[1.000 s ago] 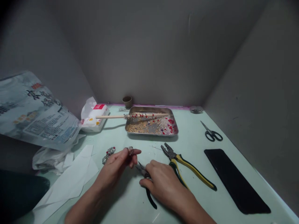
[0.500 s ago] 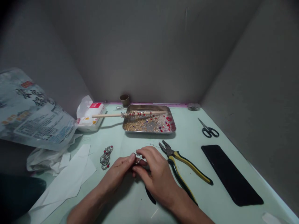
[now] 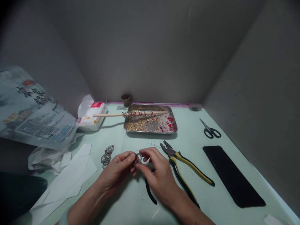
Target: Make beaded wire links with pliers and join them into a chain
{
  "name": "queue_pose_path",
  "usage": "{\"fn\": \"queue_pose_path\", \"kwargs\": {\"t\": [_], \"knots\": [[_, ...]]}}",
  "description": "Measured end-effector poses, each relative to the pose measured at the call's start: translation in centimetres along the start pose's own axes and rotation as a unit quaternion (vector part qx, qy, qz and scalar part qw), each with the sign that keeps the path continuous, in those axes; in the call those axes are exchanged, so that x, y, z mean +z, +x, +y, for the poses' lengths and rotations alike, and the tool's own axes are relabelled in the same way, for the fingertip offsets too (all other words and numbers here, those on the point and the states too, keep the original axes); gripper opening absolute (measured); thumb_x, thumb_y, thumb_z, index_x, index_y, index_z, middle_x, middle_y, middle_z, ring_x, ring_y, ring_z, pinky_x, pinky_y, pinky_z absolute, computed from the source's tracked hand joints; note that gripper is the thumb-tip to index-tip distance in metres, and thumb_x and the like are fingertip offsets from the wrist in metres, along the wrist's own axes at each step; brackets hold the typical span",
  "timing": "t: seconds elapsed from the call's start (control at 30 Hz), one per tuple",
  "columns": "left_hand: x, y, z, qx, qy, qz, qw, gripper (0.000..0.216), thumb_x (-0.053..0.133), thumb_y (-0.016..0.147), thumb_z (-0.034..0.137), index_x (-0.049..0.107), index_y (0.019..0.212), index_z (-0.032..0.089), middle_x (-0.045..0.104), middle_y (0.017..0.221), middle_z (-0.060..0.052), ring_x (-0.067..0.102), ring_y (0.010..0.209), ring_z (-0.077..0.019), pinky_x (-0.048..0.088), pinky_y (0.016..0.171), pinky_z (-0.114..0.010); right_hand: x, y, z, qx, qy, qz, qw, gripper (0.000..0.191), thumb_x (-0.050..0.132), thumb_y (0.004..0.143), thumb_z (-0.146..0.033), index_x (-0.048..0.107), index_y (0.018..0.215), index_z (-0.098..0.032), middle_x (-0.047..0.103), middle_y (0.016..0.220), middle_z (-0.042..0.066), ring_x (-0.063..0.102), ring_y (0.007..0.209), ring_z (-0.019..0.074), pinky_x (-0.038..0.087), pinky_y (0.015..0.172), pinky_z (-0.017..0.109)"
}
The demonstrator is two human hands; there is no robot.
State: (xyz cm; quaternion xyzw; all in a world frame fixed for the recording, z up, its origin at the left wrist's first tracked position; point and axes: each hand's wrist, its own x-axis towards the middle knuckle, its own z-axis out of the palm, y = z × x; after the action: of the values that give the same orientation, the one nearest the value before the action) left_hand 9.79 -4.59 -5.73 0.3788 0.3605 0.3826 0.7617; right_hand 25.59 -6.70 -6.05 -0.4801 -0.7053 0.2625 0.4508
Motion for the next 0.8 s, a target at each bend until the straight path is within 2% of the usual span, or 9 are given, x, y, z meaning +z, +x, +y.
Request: {"fn": "queue_pose_path", "kwargs": {"t": [0.1, 0.2, 0.33, 0.4, 0.5, 0.6, 0.8], "knots": [[0.1, 0.04, -0.01, 0.004, -0.019, -0.007, 1.0, 0.025, 0.062, 0.081, 0.035, 0.061, 0.074, 0.011, 0.049, 0.065, 0.0, 0.043, 0.057, -0.008, 0.039, 0.057, -0.022, 0.07, 0.03, -0.1, 0.018, 0.032, 0.002, 0.999, 0.012, 0.061, 0.084, -0.021, 0.059, 0.096, -0.019, 0.06, 0.09, 0.003, 0.056, 0.078, 0.0147, 0.046, 0.071, 0.027], [0.1, 0.1, 0.02, 0.009, -0.018, 0.003, 1.0, 0.024, 0.064, 0.081, 0.034, 0.06, 0.074, 0.011, 0.05, 0.064, 0.0, 0.044, 0.056, -0.0081, 0.04, 0.057, -0.022, 0.0, 0.05, -0.35, 0.077, 0.091, -0.006, 0.993, 0.009, 0.062, 0.083, -0.025, 0.06, 0.09, -0.019, 0.06, 0.087, 0.002, 0.056, 0.075, 0.0142, 0.046, 0.07, 0.027], [0.13, 0.05, -0.1, 0.004, -0.028, 0.0, 1.0, 0.022, 0.066, 0.08, 0.031, 0.058, 0.074, 0.011, 0.051, 0.064, 0.0, 0.046, 0.056, -0.0074, 0.043, 0.057, -0.021, -0.19, 0.18, -0.44, 0.208, 0.23, -0.042, 0.95, 0.016, 0.06, 0.084, -0.034, 0.058, 0.087, -0.018, 0.059, 0.078, 0.001, 0.054, 0.068, 0.0124, 0.044, 0.061, 0.024], [0.19, 0.01, -0.24, -0.012, -0.049, -0.016, 0.999, 0.021, 0.064, 0.081, 0.031, 0.057, 0.075, 0.012, 0.051, 0.062, 0.001, 0.044, 0.051, -0.006, 0.044, 0.054, -0.021, -0.23, 0.26, -0.35, 0.246, 0.286, -0.058, 0.924, 0.02, 0.061, 0.084, -0.036, 0.056, 0.087, -0.017, 0.057, 0.069, -0.001, 0.05, 0.059, 0.0098, 0.041, 0.056, 0.023], [0.3, 0.0, -0.4, -0.04, -0.092, -0.054, 0.994, 0.021, 0.057, 0.085, 0.032, 0.054, 0.077, 0.014, 0.051, 0.055, 0.002, 0.035, 0.04, -0.0039, 0.046, 0.047, -0.021, -0.15, 0.33, -0.2, 0.262, 0.356, -0.082, 0.893, 0.022, 0.06, 0.085, -0.037, 0.053, 0.084, -0.016, 0.054, 0.06, -0.003, 0.045, 0.053, 0.0081, 0.038, 0.052, 0.021], [0.4, 0.03, -0.43, -0.051, -0.116, -0.083, 0.988, 0.024, 0.052, 0.088, 0.035, 0.052, 0.076, 0.014, 0.056, 0.057, 0.001, 0.034, 0.035, -0.003, 0.049, 0.044, -0.023, 0.05, 0.28, -0.19, 0.269, 0.402, -0.095, 0.87, 0.023, 0.06, 0.084, -0.036, 0.051, 0.079, -0.016, 0.053, 0.058, -0.003, 0.043, 0.051, 0.0079, 0.036, 0.05, 0.02], [0.55, -0.22, -0.54, -0.04, -0.095, -0.093, 0.99, 0.019, 0.058, 0.085, 0.03, 0.051, 0.078, 0.014, 0.062, 0.06, -0.002, 0.038, 0.032, -0.0023, 0.047, 0.042, -0.02, 0.42, 0.05, -0.43, 0.295, 0.448, -0.098, 0.838, 0.019, 0.059, 0.085, -0.031, 0.05, 0.076, -0.016, 0.052, 0.055, -0.003, 0.047, 0.047, 0.0083, 0.036, 0.047, 0.02]]}}
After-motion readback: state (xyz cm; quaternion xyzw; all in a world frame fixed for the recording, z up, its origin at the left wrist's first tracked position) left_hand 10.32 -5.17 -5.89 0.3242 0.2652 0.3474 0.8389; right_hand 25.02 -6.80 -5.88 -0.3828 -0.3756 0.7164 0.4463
